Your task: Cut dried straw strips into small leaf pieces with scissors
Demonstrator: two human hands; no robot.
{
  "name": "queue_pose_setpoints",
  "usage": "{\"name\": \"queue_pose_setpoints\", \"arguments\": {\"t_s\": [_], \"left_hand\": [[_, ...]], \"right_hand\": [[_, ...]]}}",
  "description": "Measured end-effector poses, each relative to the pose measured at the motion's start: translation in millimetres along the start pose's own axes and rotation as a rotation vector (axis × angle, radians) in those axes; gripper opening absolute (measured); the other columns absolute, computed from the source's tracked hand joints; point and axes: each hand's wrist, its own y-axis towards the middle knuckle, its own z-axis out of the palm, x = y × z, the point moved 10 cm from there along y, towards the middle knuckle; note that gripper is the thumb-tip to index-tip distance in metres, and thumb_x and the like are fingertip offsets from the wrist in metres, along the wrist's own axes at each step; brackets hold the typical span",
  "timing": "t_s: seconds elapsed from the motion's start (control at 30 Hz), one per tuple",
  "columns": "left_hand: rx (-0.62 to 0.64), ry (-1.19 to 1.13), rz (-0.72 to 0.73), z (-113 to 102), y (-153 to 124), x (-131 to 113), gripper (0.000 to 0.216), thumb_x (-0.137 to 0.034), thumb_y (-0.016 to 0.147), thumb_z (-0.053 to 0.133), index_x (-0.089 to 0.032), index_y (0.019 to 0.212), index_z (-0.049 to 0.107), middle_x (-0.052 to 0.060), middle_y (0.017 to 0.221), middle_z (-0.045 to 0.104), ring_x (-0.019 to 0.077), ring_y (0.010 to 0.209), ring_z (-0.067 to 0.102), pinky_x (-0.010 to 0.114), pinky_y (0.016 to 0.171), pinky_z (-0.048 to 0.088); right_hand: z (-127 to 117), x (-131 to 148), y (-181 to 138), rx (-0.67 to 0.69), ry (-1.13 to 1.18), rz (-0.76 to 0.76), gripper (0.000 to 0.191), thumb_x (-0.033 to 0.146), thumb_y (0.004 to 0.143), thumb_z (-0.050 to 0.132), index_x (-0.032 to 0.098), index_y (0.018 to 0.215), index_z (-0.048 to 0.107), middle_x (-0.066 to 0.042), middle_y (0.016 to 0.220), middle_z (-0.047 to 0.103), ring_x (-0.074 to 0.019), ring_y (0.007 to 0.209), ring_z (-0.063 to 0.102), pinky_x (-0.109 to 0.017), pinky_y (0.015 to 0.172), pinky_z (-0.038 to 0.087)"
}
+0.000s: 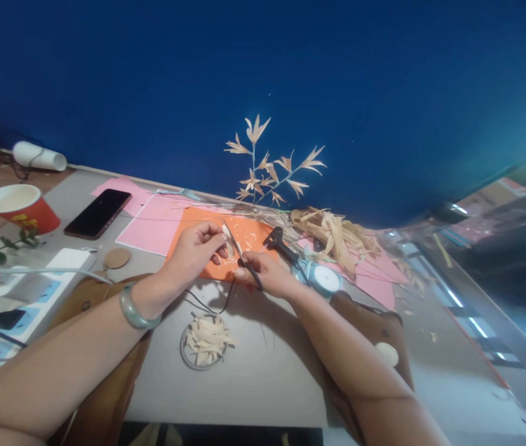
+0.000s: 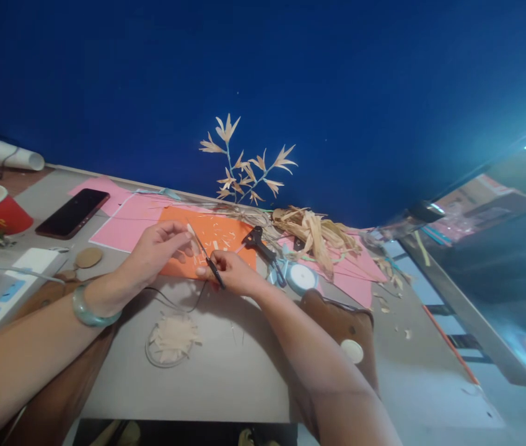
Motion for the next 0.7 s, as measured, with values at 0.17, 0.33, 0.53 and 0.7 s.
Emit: {"name": "queue_pose_setpoints", "arguments": {"t_s": [0.17,0.33,0.53,0.7], "left_hand": [[-0.001,0.007,-0.005,0.7,0.5,0.4,0.017,-0.029,0.074,0.064,-0.015,0.075,0.056,-0.001,0.058,0.062,0.0099,0.053,0.06,0.019,0.048,0.046],[-0.01,-0.004,-0.005,0.2,0.8,0.9,0.017,-0.029,0.073,0.065,-0.015,0.074,0.056,0.0,0.057,0.062,0.0103,0.052,0.06,0.02,0.048,0.046],[-0.022,0.0,-0.012,-1.4,-0.8,0.5,0.017,-0.029,0.073,0.065,-0.015,0.074,0.055,0.0,0.057,0.063,0.0107,0.053,0.06,0.019,0.047,0.046],[-0.019,0.006,-0.008,-0.5,0.0,-0.3,0.016,-0.027,0.073,0.065,-0.015,0.072,0.055,0.0,0.056,0.062,0.0104,0.052,0.06,0.019,0.047,0.046]], "right_hand": [[-2.0,-1.6,0.8,-0.015,0.006,-0.001,0.05,0.059,0.063,0.073,0.02,0.064,0.042,0.005,0.046,0.054,-0.0089,0.043,0.045,-0.021,0.044,0.029],[-2.4,-1.1,-0.1,-0.026,0.013,0.007,0.049,0.058,0.063,0.074,0.02,0.063,0.042,0.006,0.044,0.054,-0.0077,0.041,0.043,-0.02,0.043,0.028],[-5.8,7.5,-4.0,-0.056,-0.04,0.012,0.049,0.056,0.064,0.074,0.02,0.059,0.04,0.007,0.041,0.05,-0.0072,0.04,0.041,-0.021,0.043,0.028],[-8.4,7.0,-4.8,-0.07,-0.071,0.012,0.048,0.055,0.067,0.072,0.021,0.059,0.039,0.008,0.039,0.048,-0.0076,0.038,0.04,-0.021,0.043,0.028]]}}
